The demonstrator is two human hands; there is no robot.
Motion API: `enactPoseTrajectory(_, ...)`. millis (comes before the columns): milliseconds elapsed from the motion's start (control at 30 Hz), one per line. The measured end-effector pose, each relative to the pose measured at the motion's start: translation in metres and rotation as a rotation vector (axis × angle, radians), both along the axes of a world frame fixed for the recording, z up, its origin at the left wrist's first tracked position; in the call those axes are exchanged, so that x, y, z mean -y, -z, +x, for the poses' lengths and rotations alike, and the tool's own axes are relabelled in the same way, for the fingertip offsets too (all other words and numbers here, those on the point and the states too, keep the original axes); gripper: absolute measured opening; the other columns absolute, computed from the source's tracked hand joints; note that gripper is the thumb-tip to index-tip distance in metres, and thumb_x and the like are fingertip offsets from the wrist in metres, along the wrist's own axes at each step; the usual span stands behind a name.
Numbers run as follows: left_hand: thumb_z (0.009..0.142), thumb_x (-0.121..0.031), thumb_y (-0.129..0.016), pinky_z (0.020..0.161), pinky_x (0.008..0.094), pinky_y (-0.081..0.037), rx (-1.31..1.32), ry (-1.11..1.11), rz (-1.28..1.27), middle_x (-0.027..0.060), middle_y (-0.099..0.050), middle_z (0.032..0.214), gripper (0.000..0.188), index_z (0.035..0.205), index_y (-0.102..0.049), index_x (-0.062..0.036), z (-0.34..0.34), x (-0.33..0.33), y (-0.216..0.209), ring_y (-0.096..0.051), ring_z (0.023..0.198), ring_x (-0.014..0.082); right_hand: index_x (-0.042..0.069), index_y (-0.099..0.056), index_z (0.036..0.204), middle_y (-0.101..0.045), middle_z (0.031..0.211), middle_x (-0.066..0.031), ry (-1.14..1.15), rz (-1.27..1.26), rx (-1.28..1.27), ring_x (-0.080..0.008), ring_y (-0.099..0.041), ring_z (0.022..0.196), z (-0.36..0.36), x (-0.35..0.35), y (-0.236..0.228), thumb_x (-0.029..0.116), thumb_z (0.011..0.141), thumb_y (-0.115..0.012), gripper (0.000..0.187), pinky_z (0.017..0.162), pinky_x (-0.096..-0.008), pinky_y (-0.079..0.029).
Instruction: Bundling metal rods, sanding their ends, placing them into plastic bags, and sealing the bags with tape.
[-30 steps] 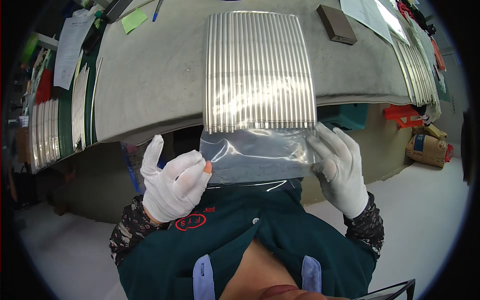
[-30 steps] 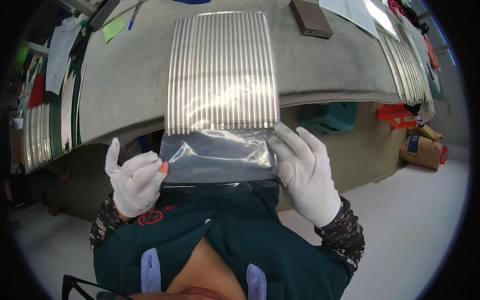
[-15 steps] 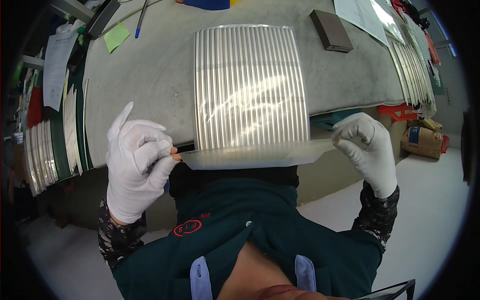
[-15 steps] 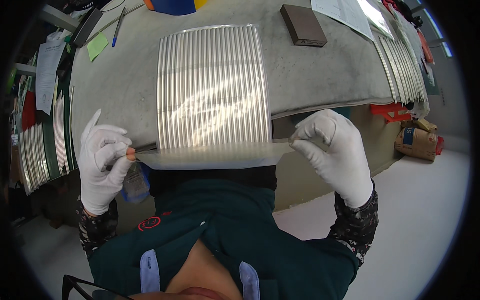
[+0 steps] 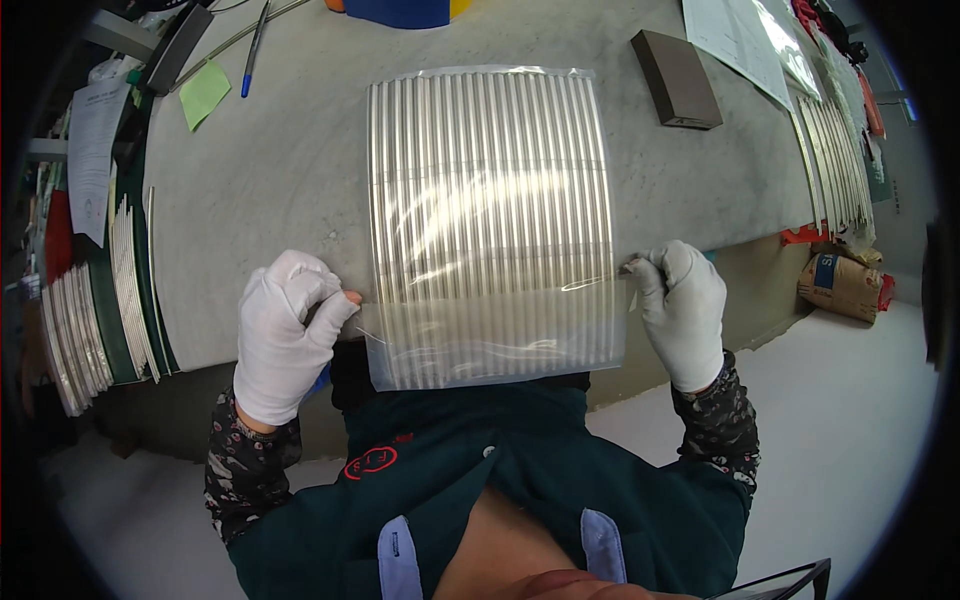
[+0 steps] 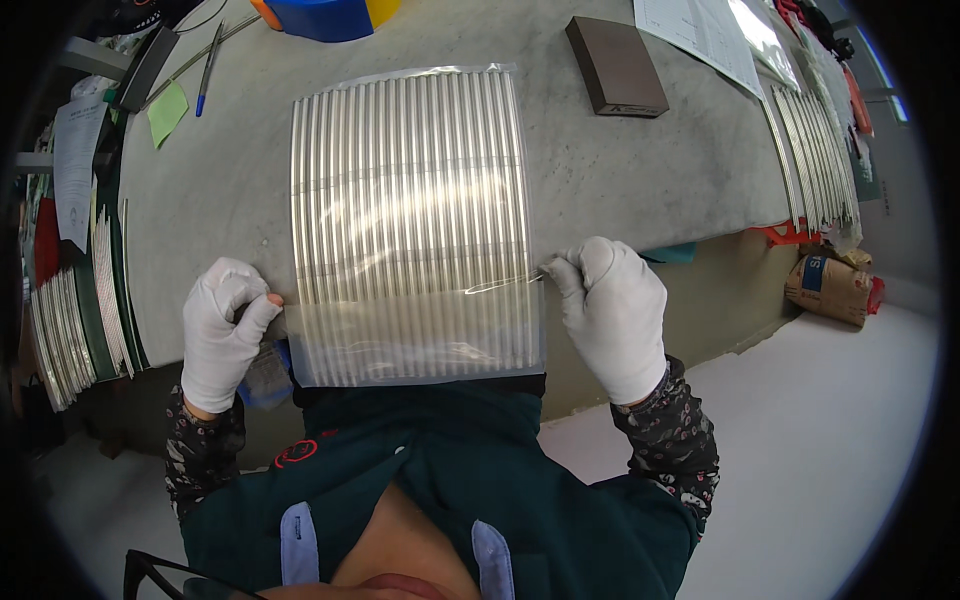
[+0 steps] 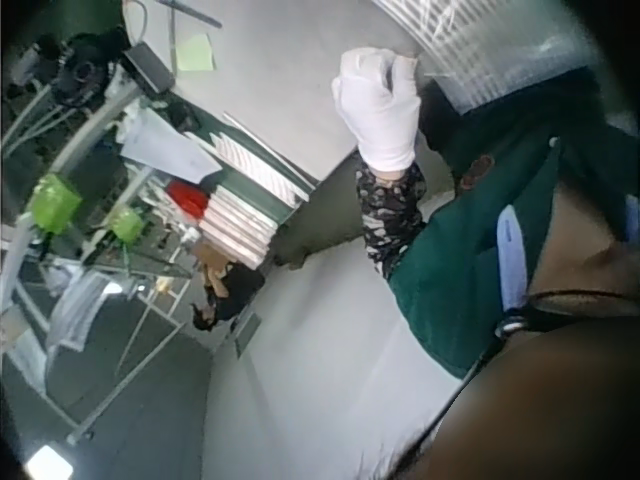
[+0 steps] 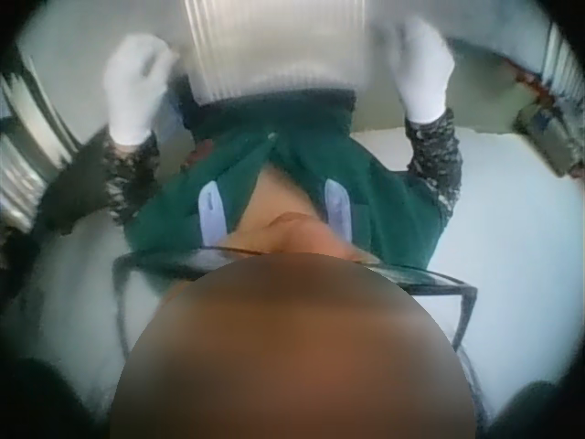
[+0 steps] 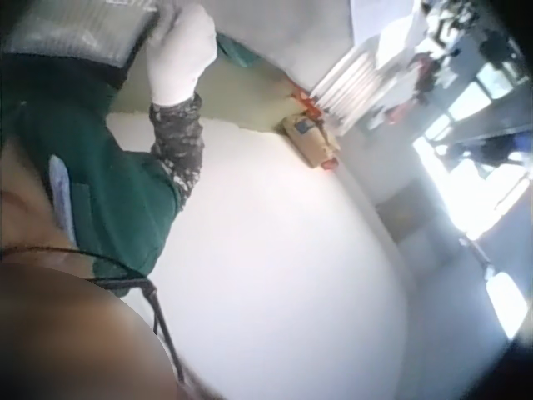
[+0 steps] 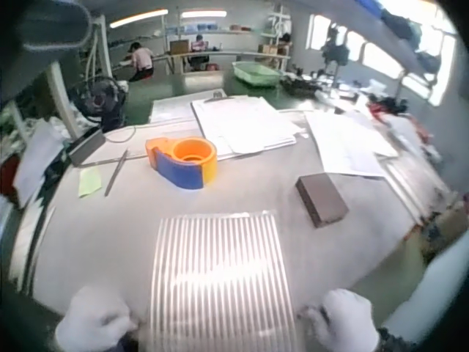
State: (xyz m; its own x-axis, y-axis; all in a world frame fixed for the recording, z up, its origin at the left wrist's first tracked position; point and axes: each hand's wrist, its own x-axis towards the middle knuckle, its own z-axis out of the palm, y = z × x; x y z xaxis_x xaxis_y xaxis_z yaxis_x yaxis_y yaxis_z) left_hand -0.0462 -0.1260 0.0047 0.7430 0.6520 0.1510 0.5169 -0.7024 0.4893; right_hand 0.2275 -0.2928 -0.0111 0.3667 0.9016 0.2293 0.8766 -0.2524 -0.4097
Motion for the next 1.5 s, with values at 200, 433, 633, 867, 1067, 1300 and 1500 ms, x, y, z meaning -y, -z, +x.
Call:
enactPoseTrajectory(200,0.067,-0.005,-0.069,0.053,0.0316,-0.040,0.178,-0.122,-0.052,0.0062,-0.054,0.074,0.014,0.070,-0.055,-0.0041,-0.005,0.006,-0.004,-0.050,0.059,0.0226,0.009,-0.048,0.070,-0.052,0.063,-0.0040,0.003,0.124,0.093,-0.0220,-0.052,0.058,-0.004,-0.005,-0.005,0.009,0.071,-0.067,0.019,0.051,-0.0312,-0.043)
enactPoseTrajectory(433,0.064,-0.011,-0.071,0.054,0.0322,-0.036,-0.016,-0.070,0.238,0.0010,-0.053,0.075,0.017,0.065,-0.054,-0.0101,0.004,0.006,0.009,-0.046,0.057,0.0224,0.010,-0.049,0.072,-0.050,0.065,-0.0028,-0.017,0.094,0.379,-0.0214,-0.051,0.059,-0.012,-0.009,0.014,0.013,0.070,-0.068,0.019,0.052,-0.0318,-0.042)
enactPoseTrajectory(633,0.065,-0.016,-0.069,0.055,0.0349,-0.037,-0.059,-0.081,0.351,0.0029,-0.051,0.077,0.016,0.065,-0.054,-0.0107,0.010,0.013,0.007,-0.050,0.060,0.0229,0.010,-0.050,0.075,-0.050,0.066,-0.0030,-0.018,0.161,0.362,-0.0215,-0.050,0.059,-0.014,-0.011,0.015,0.009,0.069,-0.066,0.017,0.053,-0.0321,-0.042)
enactPoseTrajectory(867,0.062,-0.020,-0.073,0.065,0.0362,-0.042,0.005,-0.315,0.318,0.0101,-0.050,0.094,0.044,0.098,-0.053,-0.0051,0.001,0.011,0.010,-0.053,0.074,0.0238,0.003,-0.049,0.100,-0.054,0.085,-0.0088,0.191,0.314,0.236,-0.0223,-0.054,0.077,-0.008,-0.008,0.010,0.004,0.068,-0.067,0.038,0.071,-0.0315,-0.044)
enactPoseTrajectory(1067,0.074,-0.012,-0.067,0.053,0.0268,-0.038,0.495,-0.327,0.114,0.0075,-0.048,0.081,0.025,0.089,-0.049,-0.0016,-0.059,0.047,0.033,-0.043,0.054,0.0128,-0.001,-0.053,0.083,-0.053,0.065,-0.0052,0.485,0.231,-0.802,-0.0094,-0.052,0.060,-0.001,0.053,0.007,0.017,0.083,-0.055,0.018,0.056,-0.0213,-0.041)
enactPoseTrajectory(1300,0.079,-0.048,-0.057,0.082,0.0339,-0.046,0.771,-0.095,-1.514,0.0155,-0.055,0.109,0.066,0.120,-0.043,0.0026,-0.007,0.075,0.053,-0.056,0.096,0.0223,-0.003,-0.051,0.106,-0.060,0.098,-0.0164,0.025,0.072,-1.730,-0.0198,-0.062,0.075,-0.057,0.024,0.027,0.048,0.083,-0.051,0.055,0.063,-0.0293,-0.051)
enactPoseTrajectory(1500,0.087,-0.021,-0.048,0.083,0.0385,-0.046,0.918,-0.343,-1.548,0.0128,-0.056,0.110,0.040,0.119,-0.044,0.0023,0.025,0.080,0.044,-0.056,0.098,0.0235,-0.002,-0.055,0.099,-0.061,0.086,-0.0068,0.222,0.186,-1.748,-0.0122,-0.059,0.070,-0.060,0.012,0.026,0.013,0.081,-0.058,0.024,0.062,-0.0240,-0.048)
